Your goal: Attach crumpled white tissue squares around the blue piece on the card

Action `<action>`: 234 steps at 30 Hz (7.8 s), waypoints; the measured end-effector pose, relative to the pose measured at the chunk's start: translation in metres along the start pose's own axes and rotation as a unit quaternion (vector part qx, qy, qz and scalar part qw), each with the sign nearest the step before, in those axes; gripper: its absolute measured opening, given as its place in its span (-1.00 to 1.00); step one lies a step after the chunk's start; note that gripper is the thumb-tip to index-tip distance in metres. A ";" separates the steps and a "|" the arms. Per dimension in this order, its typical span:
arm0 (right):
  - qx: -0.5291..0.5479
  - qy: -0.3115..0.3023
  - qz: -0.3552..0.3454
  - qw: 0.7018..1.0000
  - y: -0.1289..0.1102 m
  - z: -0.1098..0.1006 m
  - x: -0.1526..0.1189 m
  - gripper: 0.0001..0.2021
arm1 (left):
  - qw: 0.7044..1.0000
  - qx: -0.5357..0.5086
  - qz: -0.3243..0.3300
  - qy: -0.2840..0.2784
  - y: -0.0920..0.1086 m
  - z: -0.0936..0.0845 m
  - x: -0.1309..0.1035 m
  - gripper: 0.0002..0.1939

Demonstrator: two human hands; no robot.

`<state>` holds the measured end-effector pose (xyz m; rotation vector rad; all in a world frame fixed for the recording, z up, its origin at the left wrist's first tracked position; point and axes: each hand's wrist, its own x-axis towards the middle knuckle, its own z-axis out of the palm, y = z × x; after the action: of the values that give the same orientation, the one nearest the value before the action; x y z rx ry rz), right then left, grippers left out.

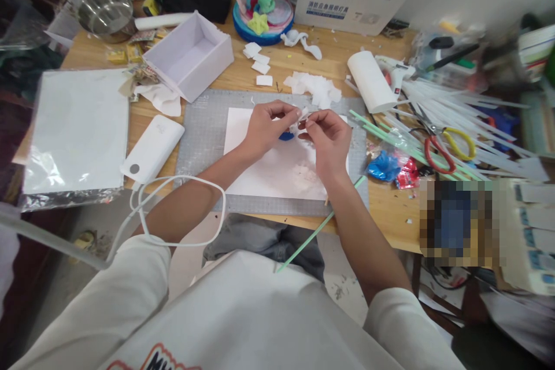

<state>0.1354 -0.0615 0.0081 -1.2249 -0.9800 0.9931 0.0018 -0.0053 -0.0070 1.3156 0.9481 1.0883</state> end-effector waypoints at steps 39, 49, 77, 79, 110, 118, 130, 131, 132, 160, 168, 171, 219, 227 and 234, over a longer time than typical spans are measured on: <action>-0.041 -0.029 -0.025 0.998 0.001 -0.014 0.013 -0.89 | 0.974 0.161 0.157 -0.007 0.004 -0.002 -0.002 -0.90; -0.268 0.045 -0.120 0.955 -0.002 -0.017 0.040 -0.89 | 0.973 0.160 0.158 0.054 0.000 -0.007 0.000 -0.77; -0.194 0.000 -0.085 0.977 0.003 -0.027 0.060 -0.79 | 0.997 0.053 0.057 0.014 -0.005 -0.004 0.003 -0.59; -0.129 -0.048 -0.037 0.990 0.001 -0.020 0.048 -0.72 | 0.997 0.056 0.061 0.004 -0.003 -0.003 0.002 -0.62; -0.067 -0.006 -0.038 0.997 0.009 -0.019 0.021 -0.84 | 0.973 0.157 0.169 0.001 0.002 0.002 -0.008 -0.88; -0.113 -0.027 -0.065 0.991 0.010 -0.021 0.020 -0.82 | 0.969 0.166 0.180 0.017 0.001 0.001 -0.007 -0.90; -0.129 -0.023 -0.090 0.987 0.009 -0.020 0.018 -0.87 | 0.968 0.168 0.185 0.010 0.001 0.000 -0.007 -0.90; -0.130 -0.022 -0.088 0.987 0.009 -0.020 0.018 -0.86 | 0.969 0.167 0.183 0.010 0.001 0.000 -0.007 -0.90; -0.130 -0.020 -0.087 0.987 0.009 -0.020 0.018 -0.85 | 0.970 0.164 0.180 0.010 0.001 0.000 -0.006 -0.91; 0.033 -0.022 0.063 0.997 -0.005 -0.005 0.006 -0.85 | 0.910 0.271 0.311 0.040 -0.006 -0.005 -0.007 -0.92; 0.104 -0.026 0.146 0.983 -0.013 -0.002 0.003 -0.83 | 0.892 0.296 0.337 0.050 -0.009 -0.005 -0.006 -0.92; 0.112 -0.025 0.163 0.980 -0.013 -0.001 0.000 -0.82 | 0.892 0.292 0.340 0.055 -0.009 -0.005 -0.006 -0.93; 0.161 -0.051 0.171 0.971 -0.010 0.001 -0.002 -0.80 | 0.871 0.342 0.348 0.063 -0.008 -0.006 -0.007 -0.88; 0.154 -0.055 0.170 0.972 -0.009 0.001 -0.002 -0.76 | 0.863 0.342 0.365 0.074 -0.010 -0.005 -0.006 -0.91; 0.162 -0.055 0.173 0.970 -0.008 0.001 -0.002 -0.75 | 0.860 0.360 0.355 0.066 -0.009 -0.006 -0.007 -0.90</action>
<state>0.1343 -0.0633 0.0158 -1.0919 -0.6614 1.4478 -0.0050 -0.0096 -0.0169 2.3615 1.0441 1.4502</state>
